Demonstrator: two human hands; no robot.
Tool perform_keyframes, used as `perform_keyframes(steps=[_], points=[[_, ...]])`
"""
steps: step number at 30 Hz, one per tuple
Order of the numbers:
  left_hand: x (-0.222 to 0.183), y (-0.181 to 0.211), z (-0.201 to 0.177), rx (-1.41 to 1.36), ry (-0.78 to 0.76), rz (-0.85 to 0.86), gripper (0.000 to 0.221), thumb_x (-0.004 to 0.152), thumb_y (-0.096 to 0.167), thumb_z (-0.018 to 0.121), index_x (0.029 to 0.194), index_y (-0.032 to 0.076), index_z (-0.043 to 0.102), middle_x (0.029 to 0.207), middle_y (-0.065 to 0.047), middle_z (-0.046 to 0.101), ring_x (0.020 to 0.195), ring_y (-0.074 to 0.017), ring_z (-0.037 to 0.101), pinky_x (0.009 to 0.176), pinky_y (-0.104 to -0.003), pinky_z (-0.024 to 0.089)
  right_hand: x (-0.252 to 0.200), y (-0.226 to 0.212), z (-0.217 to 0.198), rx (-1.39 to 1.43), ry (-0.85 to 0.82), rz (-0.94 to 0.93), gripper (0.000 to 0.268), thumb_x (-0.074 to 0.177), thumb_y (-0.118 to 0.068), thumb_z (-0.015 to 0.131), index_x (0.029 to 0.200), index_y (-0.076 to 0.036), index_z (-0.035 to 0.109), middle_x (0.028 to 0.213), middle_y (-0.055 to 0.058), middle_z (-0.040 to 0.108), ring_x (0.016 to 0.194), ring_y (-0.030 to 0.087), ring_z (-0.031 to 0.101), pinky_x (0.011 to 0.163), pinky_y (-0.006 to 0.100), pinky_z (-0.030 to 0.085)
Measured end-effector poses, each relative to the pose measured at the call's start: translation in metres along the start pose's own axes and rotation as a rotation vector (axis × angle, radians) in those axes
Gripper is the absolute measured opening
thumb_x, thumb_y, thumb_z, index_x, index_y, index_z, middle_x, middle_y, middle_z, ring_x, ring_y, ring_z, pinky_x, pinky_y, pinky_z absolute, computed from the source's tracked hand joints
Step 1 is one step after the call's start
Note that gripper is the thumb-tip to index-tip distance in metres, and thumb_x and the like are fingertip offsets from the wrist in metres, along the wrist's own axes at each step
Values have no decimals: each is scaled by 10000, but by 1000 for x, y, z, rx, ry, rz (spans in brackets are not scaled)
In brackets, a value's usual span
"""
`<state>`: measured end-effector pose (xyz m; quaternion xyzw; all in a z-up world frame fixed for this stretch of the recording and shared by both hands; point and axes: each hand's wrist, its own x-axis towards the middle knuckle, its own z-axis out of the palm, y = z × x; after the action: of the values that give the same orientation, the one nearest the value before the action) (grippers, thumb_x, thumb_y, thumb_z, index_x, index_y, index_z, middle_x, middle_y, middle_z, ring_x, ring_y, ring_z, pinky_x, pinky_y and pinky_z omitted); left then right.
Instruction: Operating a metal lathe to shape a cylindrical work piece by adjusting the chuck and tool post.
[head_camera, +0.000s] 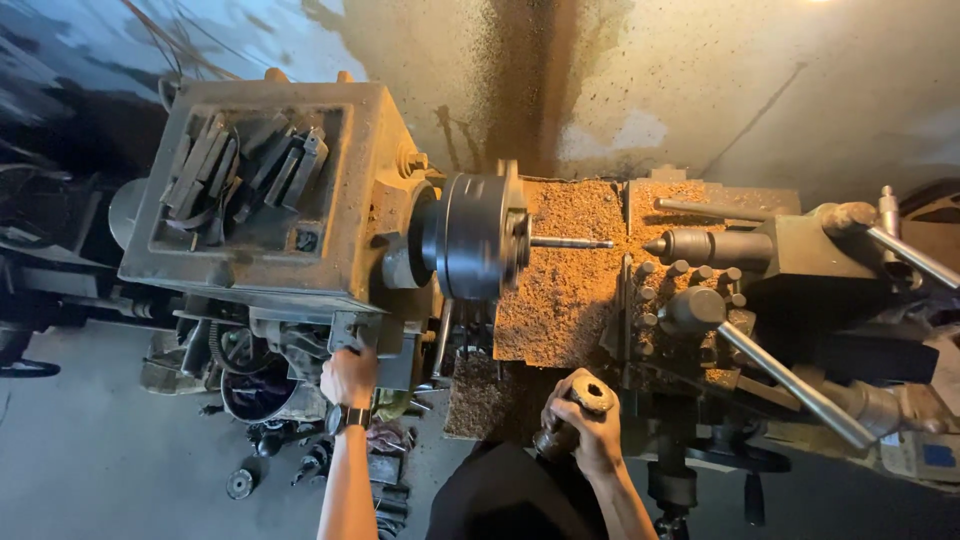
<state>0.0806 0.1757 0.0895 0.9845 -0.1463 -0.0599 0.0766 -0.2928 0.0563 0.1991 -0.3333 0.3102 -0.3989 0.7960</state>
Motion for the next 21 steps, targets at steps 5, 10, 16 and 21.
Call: perform_keyframes(steps=[5, 10, 16, 21], points=[[-17, -8, -8, -134, 31, 44, 658, 1006, 602, 513, 818, 17, 749, 893, -252, 736, 873, -475, 702, 784, -566, 541, 1, 1, -1, -24, 3, 24, 161, 769, -50, 732, 837, -22, 588, 689, 93, 612, 590, 185, 605, 563, 352, 529], [-22, -9, -10, -268, 111, 84, 507, 980, 472, 612, 1033, -30, 667, 1092, -257, 706, 1018, -447, 666, 883, -536, 515, 4, 3, -3, -24, 1, 23, 161, 772, -45, 736, 834, -20, 590, 681, 87, 605, 585, 179, 598, 558, 342, 517], [-8, -21, 17, -80, 165, 451, 668, 717, 243, 739, 1255, -111, 561, 1280, -312, 562, 1251, -487, 491, 1088, -529, 420, 5, -2, 0, -33, 15, 30, 159, 769, -53, 740, 822, -24, 593, 678, 83, 607, 589, 175, 599, 563, 343, 518], [8, -63, 23, -114, 144, 573, 503, 858, 98, 625, 1355, 25, 604, 1334, -244, 582, 1282, -462, 489, 1106, -546, 394, 7, -10, 0, -40, 10, 23, 155, 770, -63, 739, 818, -22, 598, 677, 86, 610, 589, 181, 600, 572, 345, 520]])
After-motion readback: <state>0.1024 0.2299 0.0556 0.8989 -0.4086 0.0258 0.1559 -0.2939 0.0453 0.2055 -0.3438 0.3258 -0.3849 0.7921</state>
